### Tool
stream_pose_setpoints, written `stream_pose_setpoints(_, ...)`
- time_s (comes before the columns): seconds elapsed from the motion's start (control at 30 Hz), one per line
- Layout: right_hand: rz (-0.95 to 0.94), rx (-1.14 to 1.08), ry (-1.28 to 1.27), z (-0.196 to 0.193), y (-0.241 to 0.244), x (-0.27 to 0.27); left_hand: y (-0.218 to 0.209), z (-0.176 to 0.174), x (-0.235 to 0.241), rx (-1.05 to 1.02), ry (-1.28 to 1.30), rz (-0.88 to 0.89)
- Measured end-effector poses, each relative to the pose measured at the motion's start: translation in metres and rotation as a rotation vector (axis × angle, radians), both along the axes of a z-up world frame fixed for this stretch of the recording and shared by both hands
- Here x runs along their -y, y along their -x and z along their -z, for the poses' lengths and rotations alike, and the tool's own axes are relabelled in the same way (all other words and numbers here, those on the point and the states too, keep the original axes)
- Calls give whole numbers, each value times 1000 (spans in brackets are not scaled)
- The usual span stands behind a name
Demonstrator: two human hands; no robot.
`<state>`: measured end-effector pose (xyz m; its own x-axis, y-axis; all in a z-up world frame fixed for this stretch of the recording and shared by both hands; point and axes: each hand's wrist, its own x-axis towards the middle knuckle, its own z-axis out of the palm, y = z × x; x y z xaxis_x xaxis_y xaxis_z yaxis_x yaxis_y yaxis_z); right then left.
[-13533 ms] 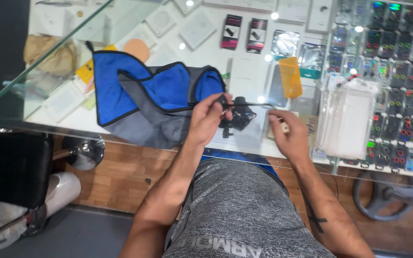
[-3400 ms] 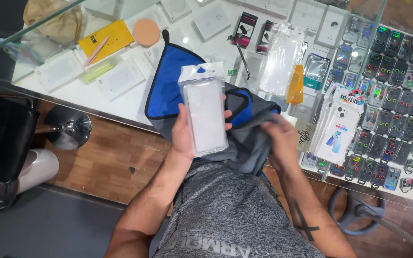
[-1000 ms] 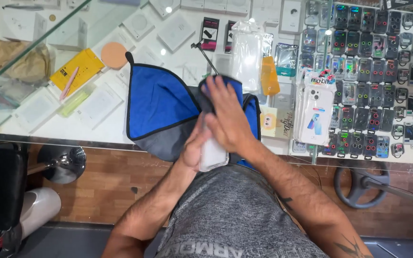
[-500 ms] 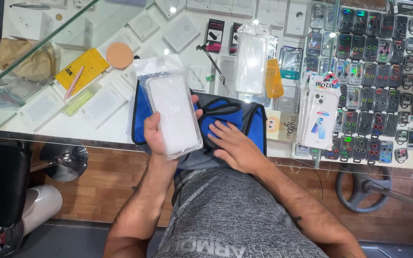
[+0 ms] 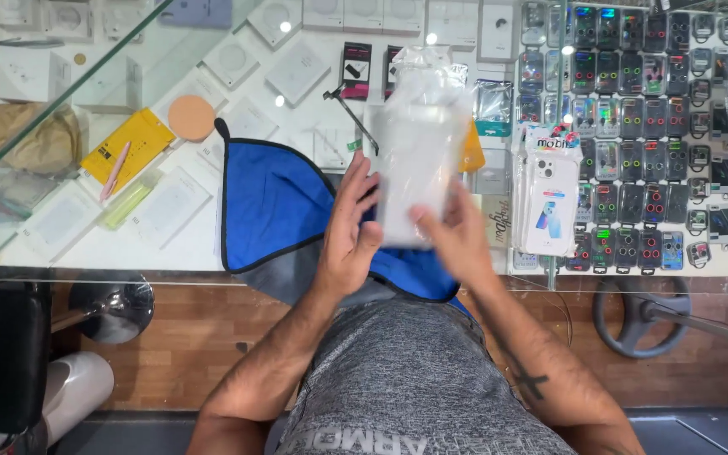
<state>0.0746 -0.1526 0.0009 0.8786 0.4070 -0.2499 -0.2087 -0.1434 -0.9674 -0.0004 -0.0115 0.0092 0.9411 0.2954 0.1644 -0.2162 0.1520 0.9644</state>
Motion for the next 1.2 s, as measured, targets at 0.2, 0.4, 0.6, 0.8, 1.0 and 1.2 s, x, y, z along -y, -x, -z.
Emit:
stream_pose_setpoints(0.2, 111, 241, 31, 18, -78, 9, 12, 44, -12, -88, -627, -45)
stream_pose_setpoints(0.4, 170, 412, 572, 59, -98, -18, 21, 69, -7, -191, -843, -11)
stream_pose_setpoints(0.6, 141, 763, 714, 46, -83, -31, 22, 73, -9, -176, -802, -66)
stream_pose_setpoints(0.8, -60, 967, 1003, 65, -79, -42, 19, 67, -12, -145, -907, -28)
stream_pose_setpoints(1.0, 18, 1158, 972, 72, -93, -40, 20, 70, -11, -189, -918, -24)
stream_pose_setpoints(1.2, -63, 1061, 1012, 53, -96, -21, 19, 72, -11, -155, -925, -18)
